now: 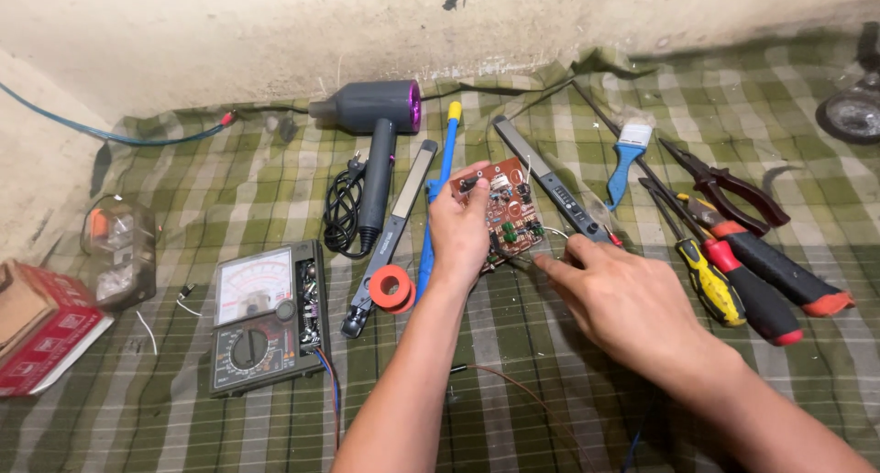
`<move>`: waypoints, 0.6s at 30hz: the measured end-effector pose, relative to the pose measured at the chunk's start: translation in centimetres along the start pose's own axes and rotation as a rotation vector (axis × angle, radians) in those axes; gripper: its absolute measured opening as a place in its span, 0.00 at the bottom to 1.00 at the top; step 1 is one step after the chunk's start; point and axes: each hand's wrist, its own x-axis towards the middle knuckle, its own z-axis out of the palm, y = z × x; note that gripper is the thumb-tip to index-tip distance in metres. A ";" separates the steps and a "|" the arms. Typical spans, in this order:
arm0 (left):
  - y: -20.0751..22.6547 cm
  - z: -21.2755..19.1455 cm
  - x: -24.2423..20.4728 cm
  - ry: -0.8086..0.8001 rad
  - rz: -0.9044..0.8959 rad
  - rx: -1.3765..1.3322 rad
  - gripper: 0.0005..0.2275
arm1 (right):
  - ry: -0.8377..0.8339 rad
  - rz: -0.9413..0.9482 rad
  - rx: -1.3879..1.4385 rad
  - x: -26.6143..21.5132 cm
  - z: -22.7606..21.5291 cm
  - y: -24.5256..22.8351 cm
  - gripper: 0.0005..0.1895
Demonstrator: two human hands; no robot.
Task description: Repair a circuit board by soldering and desoldering components using hand tools
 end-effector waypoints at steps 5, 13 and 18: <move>0.2 0.1 -0.1 -0.009 0.017 -0.004 0.11 | -0.006 0.007 0.021 -0.1 0.0 0.2 0.15; -0.1 0.1 -0.2 0.014 0.059 0.008 0.12 | -0.017 0.015 0.050 -0.1 -0.1 0.2 0.15; -0.1 0.2 -0.1 0.021 0.051 0.009 0.12 | -0.034 0.032 0.056 0.1 0.0 0.0 0.14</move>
